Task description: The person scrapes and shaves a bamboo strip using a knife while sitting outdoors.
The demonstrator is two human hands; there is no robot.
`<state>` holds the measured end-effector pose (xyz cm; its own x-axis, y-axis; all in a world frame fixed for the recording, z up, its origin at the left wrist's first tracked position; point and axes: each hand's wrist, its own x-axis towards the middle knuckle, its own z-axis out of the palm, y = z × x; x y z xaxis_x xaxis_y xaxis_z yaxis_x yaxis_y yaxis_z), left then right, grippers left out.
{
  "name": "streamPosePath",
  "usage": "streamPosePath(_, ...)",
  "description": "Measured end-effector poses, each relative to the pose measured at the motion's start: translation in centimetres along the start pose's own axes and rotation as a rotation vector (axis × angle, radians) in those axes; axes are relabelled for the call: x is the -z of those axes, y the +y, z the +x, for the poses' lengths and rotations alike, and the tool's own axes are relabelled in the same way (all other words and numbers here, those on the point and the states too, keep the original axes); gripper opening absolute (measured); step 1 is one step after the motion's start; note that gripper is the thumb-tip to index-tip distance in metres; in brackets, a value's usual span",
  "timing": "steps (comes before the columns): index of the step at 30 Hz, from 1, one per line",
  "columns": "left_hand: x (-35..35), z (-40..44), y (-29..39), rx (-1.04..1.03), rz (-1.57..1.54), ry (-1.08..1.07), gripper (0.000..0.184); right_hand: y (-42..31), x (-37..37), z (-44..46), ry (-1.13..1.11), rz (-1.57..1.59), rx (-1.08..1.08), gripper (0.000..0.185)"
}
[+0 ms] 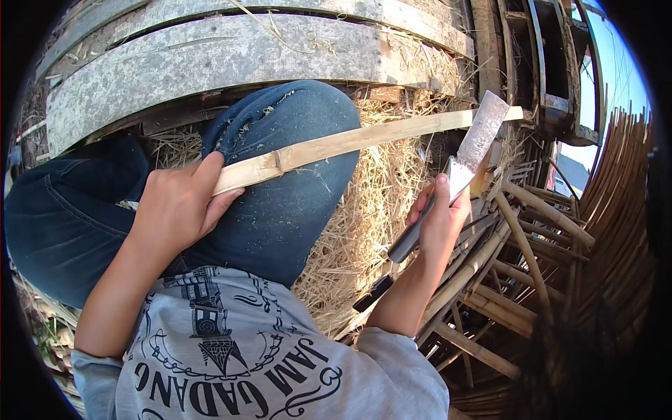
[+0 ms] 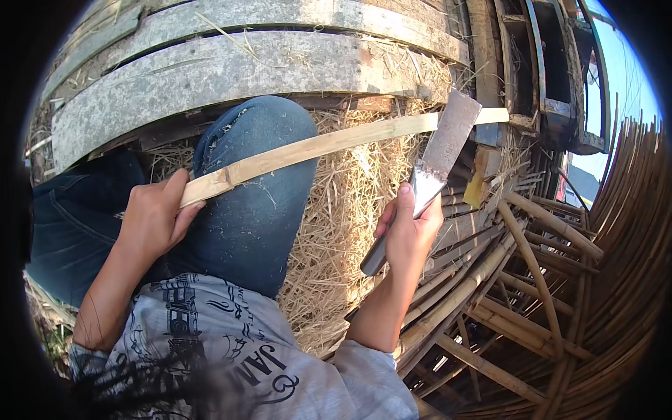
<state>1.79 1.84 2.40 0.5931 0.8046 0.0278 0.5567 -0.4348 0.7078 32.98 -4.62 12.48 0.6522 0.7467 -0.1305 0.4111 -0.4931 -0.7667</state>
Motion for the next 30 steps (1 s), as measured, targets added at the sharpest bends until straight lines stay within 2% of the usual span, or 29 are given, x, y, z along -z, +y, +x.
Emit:
streamPosePath(7, 0.0, 0.1, -0.1, 0.006, 0.008, -0.011, 0.032, -0.3, 0.9, 0.1, 0.004, 0.026, 0.027, 0.016)
streamPosePath(10, -0.4, 0.0, -0.2, -0.012, -0.025, 0.003, 0.031, -0.5, 2.1, 1.4, 0.053, -0.005, 0.126, 0.02)
streamPosePath(12, -0.7, 0.0, -0.1, 0.0, -0.032, 0.03, 0.031, -0.8, 1.8, 1.4, 0.109, 0.064, 0.095, 0.018)
streamPosePath(14, -0.3, -0.2, 0.4, 0.015, -0.013, 0.025, 0.031, -0.6, 0.5, 0.6, -0.041, -0.094, 0.115, 0.018)
streamPosePath(15, 0.0, -0.3, 0.4, 0.028, 0.011, 0.014, 0.031, -0.6, 0.7, 0.3, -0.076, -0.067, 0.1, 0.018)
streamPosePath(16, 0.0, -0.2, 0.1, 0.031, 0.018, 0.01, 0.031, -0.5, 2.6, 0.9, -0.098, -0.163, 0.066, 0.02)
streamPosePath(18, -0.4, 0.0, -0.3, -0.008, 0.011, -0.003, 0.032, -1.0, 4.7, 1.9, -0.119, -0.16, 0.123, 0.023)
streamPosePath(19, -0.7, 0.0, -0.2, -0.013, 0.003, -0.004, 0.032, -1.1, 4.3, 1.9, 0.027, 0.058, 0.05, 0.021)
streamPosePath(20, -0.9, -0.1, 0.0, 0.01, -0.01, 0.0, 0.033, -0.9, 3.7, 2.0, 0.077, 0.103, 0.049, 0.02)
streamPosePath(22, -0.7, 0.0, 0.3, 0.03, -0.014, 0.003, 0.033, 0.2, 2.9, 1.4, -0.069, -0.111, 0.065, 0.02)
streamPosePath(23, -0.4, -0.1, 0.5, 0.032, -0.009, 0.001, 0.033, 0.1, 2.7, 1.1, -0.104, -0.049, 0.036, 0.019)
streamPosePath(26, -0.4, -0.1, 0.1, 0.031, -0.007, -0.005, 0.032, -0.1, 5.5, 2.2, -0.091, -0.131, 0.099, 0.019)
streamPosePath(28, -0.5, 0.1, 0.2, 0.014, -0.017, -0.01, 0.032, -0.4, 4.7, 2.2, -0.016, -0.055, 0.102, 0.02)
streamPosePath(30, -0.4, 0.1, 0.5, 0.027, -0.014, 0.011, 0.031, -0.4, 3.2, 1.6, -0.128, -0.183, 0.113, 0.021)
